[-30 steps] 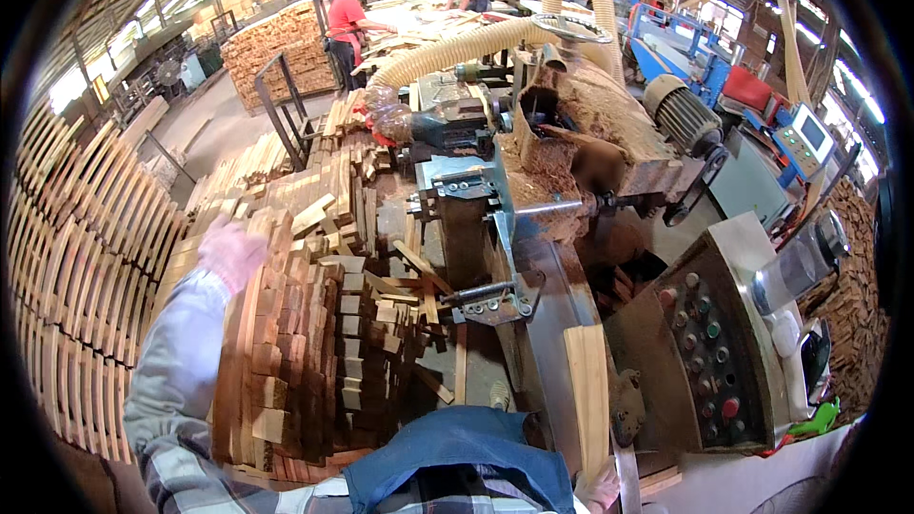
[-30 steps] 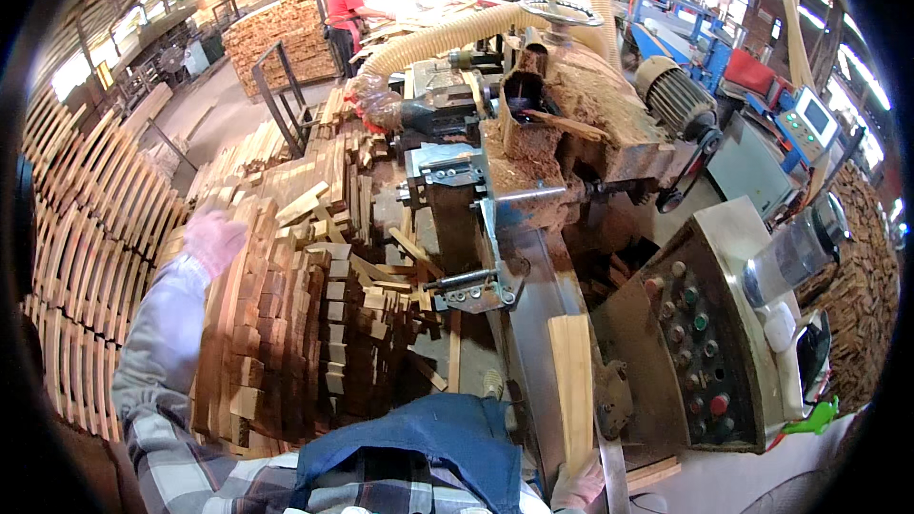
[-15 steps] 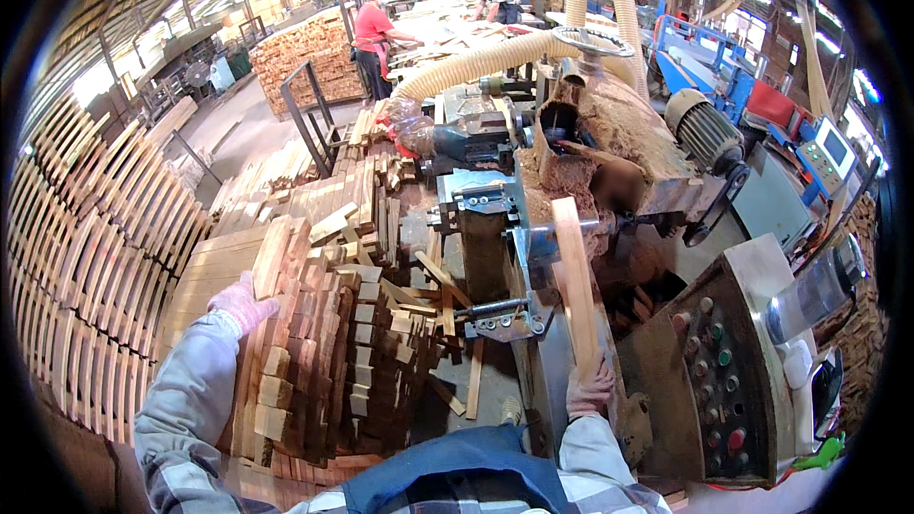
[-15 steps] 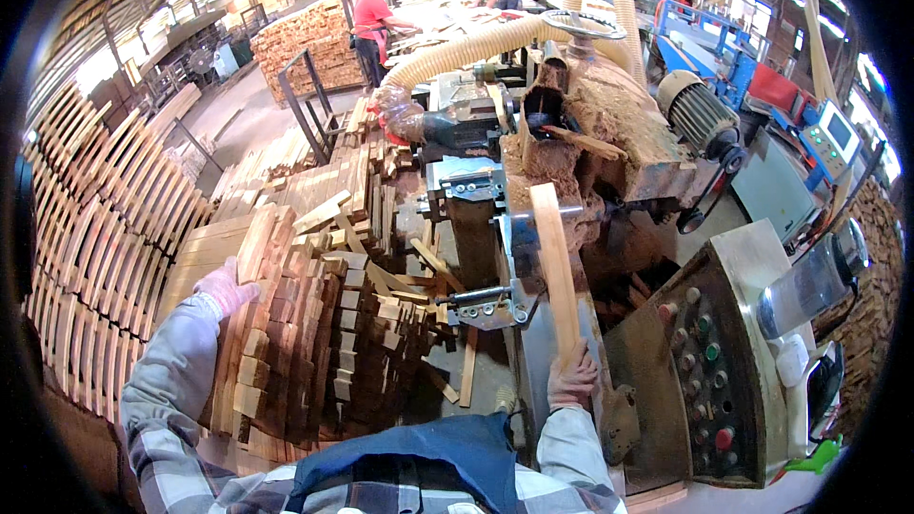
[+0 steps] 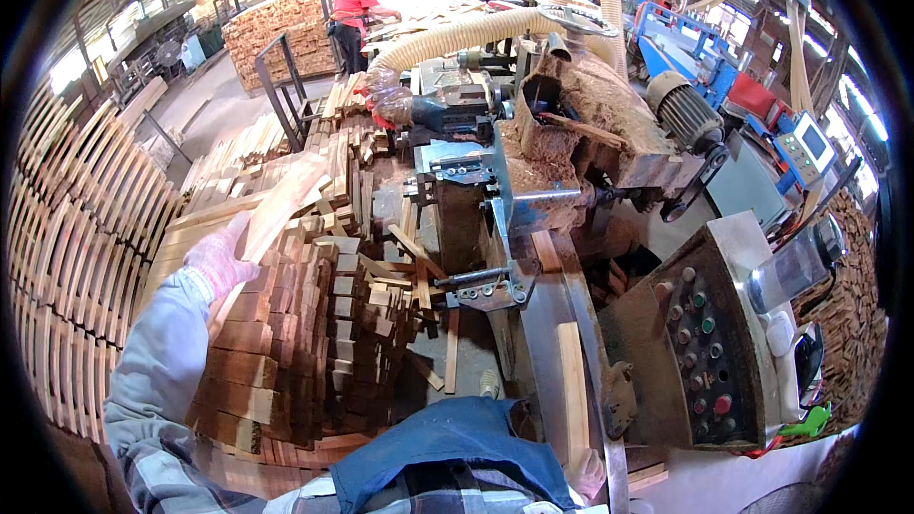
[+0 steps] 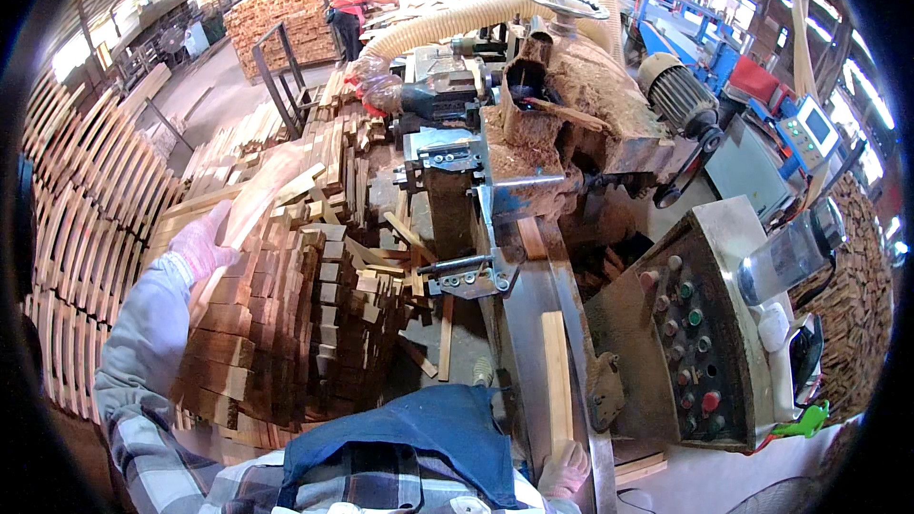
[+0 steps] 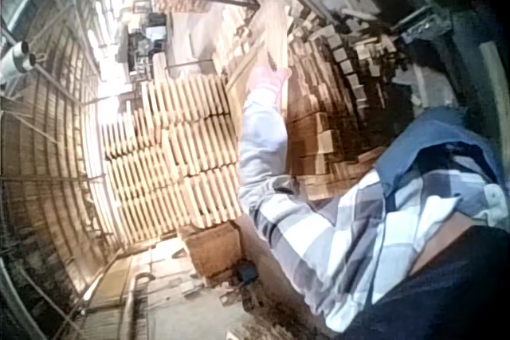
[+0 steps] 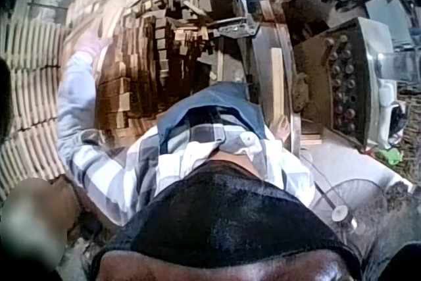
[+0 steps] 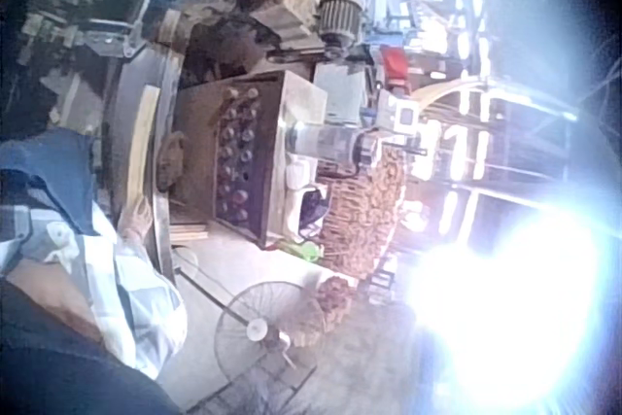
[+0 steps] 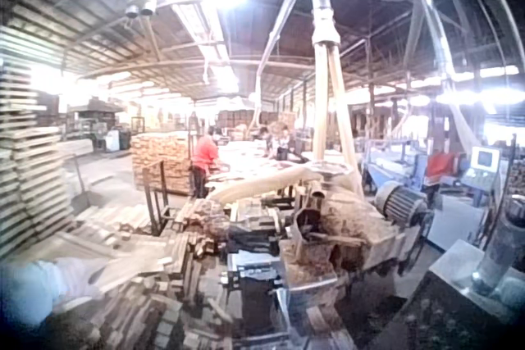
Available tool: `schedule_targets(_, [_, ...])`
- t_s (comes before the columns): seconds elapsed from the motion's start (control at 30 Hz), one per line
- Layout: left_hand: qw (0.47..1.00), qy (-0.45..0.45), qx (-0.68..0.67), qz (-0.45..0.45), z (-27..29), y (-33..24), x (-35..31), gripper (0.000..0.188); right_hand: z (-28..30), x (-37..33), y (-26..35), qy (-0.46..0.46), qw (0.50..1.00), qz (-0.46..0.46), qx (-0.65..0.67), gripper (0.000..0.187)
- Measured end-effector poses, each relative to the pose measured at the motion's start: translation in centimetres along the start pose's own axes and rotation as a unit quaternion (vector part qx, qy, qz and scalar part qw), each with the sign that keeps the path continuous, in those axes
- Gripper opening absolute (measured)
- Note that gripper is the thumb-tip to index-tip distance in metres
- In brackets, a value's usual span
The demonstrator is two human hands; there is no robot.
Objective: The person feeds wooden planks into a planer machine one at a time, guiding them through the rollers. After each plank is processed, the person stacks the finished pieces on a growing pile to the left. The task is performed continuously in a workshop environment.
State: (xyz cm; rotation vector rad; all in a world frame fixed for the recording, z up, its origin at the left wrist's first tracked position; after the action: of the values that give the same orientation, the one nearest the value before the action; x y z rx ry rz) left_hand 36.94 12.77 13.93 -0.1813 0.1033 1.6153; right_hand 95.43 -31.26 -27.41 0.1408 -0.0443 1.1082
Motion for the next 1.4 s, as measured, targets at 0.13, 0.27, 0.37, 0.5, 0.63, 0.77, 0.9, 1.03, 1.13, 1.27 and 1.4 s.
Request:
schedule_targets(0.13, [0.987, 0.046, 0.151, -0.037, 2.5, -5.1, 0.4, 0.09, 1.6, 8.2, 4.3, 0.029, 0.998, 0.03, -0.044, 0.049])
schedule_targets(0.27, [0.929, 0.099, 0.349, -0.077, 2.7, -10.1, 1.4, 0.081, 1.4, 18.3, 7.7, -0.02, 0.994, 0.108, -0.018, 0.041])
schedule_targets(0.37, [0.882, 0.155, 0.435, -0.095, 2.4, -15.0, 1.6, 0.079, 0.3, 25.7, 11.3, -0.048, 0.99, 0.133, 0.018, 0.038])
schedule_targets(0.5, [0.824, 0.18, 0.492, -0.214, -0.1, -20.2, 3.5, 0.082, -4.0, 33.7, 14.1, -0.088, 0.989, 0.116, 0.022, 0.033])
schedule_targets(0.63, [0.785, 0.218, 0.5, -0.294, -4.0, -24.6, 4.8, 0.073, 2.4, 36.8, 22.9, 0.116, 0.939, 0.145, 0.288, 0.034])
schedule_targets(0.77, [0.746, 0.158, 0.453, -0.462, -8.4, -31.1, 3.5, 0.046, 11.7, 30.2, 26.7, -0.104, 0.853, 0.363, 0.36, 0.095])
schedule_targets(0.9, [0.678, 0.126, 0.426, -0.586, -12.9, -36.1, 0.7, 0.049, 12.3, 25.8, 26.8, 0.083, 0.858, 0.284, 0.42, 0.108])
schedule_targets(1.03, [0.683, -0.065, 0.314, -0.656, -12.2, -36.7, -3.1, 0.055, 7.8, 19.8, 19.4, 0.073, 0.892, 0.098, 0.435, 0.096])
schedule_targets(1.13, [0.678, -0.198, 0.317, -0.633, -8.0, -32.5, -2.8, 0.066, 7.6, 12.7, 13.3, -0.038, 0.957, 0.067, 0.28, 0.092])
schedule_targets(1.27, [0.851, -0.029, 0.24, -0.466, 1.2, -25.9, -2.0, 0.077, 4.5, 1.2, 1.6, 0.086, 0.995, -0.047, 0.031, 0.089])
schedule_targets(1.4, [0.967, -0.116, 0.093, -0.209, 5.3, -11.4, -1.3, 0.075, 2.4, -2.9, -1.5, 0.037, 0.994, -0.103, -0.027, 0.085])
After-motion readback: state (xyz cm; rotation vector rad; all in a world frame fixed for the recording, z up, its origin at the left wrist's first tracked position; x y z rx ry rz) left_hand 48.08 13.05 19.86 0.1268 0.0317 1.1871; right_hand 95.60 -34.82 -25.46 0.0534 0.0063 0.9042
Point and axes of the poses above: each hand's wrist, its own x-axis towards the middle knuckle, its own z-axis out of the back of the hand, y = z × x, the point moved 4 cm from there along x, towards the middle knuckle, and after that the axes turned 3 degrees about y, right-handed, at the moved point
